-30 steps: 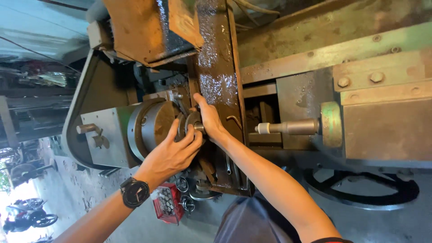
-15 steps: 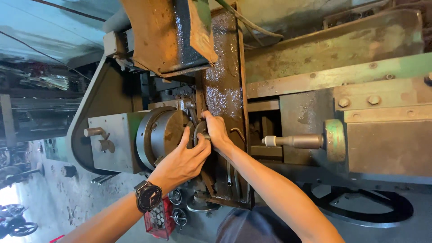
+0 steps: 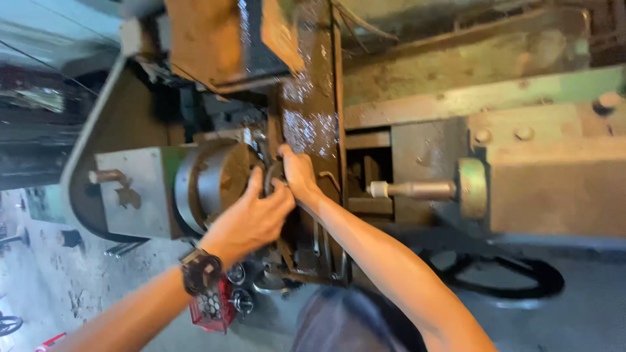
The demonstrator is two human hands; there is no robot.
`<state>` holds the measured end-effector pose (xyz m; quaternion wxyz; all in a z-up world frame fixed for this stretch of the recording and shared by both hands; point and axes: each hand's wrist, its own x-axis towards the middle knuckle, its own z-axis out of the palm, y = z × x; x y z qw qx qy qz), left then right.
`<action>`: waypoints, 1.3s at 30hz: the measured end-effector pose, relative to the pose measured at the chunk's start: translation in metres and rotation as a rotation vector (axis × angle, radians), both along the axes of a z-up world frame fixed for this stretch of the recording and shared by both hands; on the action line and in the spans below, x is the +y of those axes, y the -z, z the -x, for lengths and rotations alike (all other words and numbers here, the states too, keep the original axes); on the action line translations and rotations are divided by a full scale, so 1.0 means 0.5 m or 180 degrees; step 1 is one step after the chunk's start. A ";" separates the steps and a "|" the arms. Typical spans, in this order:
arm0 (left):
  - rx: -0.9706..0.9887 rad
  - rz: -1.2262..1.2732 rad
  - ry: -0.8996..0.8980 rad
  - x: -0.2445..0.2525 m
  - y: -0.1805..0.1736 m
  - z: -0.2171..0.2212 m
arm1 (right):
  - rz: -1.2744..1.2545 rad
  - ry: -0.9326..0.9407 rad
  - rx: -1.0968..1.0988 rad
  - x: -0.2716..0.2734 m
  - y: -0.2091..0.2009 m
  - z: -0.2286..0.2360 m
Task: The person operates a metal lathe, using a wrench to tighten a chuck and a caliper to measure a rotating metal part. They also use a cloth to wipe the part and adjust the machine's controls.
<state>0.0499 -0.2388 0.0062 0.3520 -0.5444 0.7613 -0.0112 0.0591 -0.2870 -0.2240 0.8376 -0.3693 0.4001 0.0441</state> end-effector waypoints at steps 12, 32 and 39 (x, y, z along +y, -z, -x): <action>0.1713 0.2350 -0.2137 0.117 -0.057 -0.019 | 0.2639 0.0903 -0.0847 -0.046 -0.091 0.128; 0.3128 0.4443 -0.3928 0.233 0.137 -0.143 | 0.5085 -0.1543 0.0756 0.242 -0.090 0.503; 0.2945 0.4405 -0.3892 0.231 0.151 -0.150 | 0.4808 -0.1636 0.1020 0.316 -0.045 0.547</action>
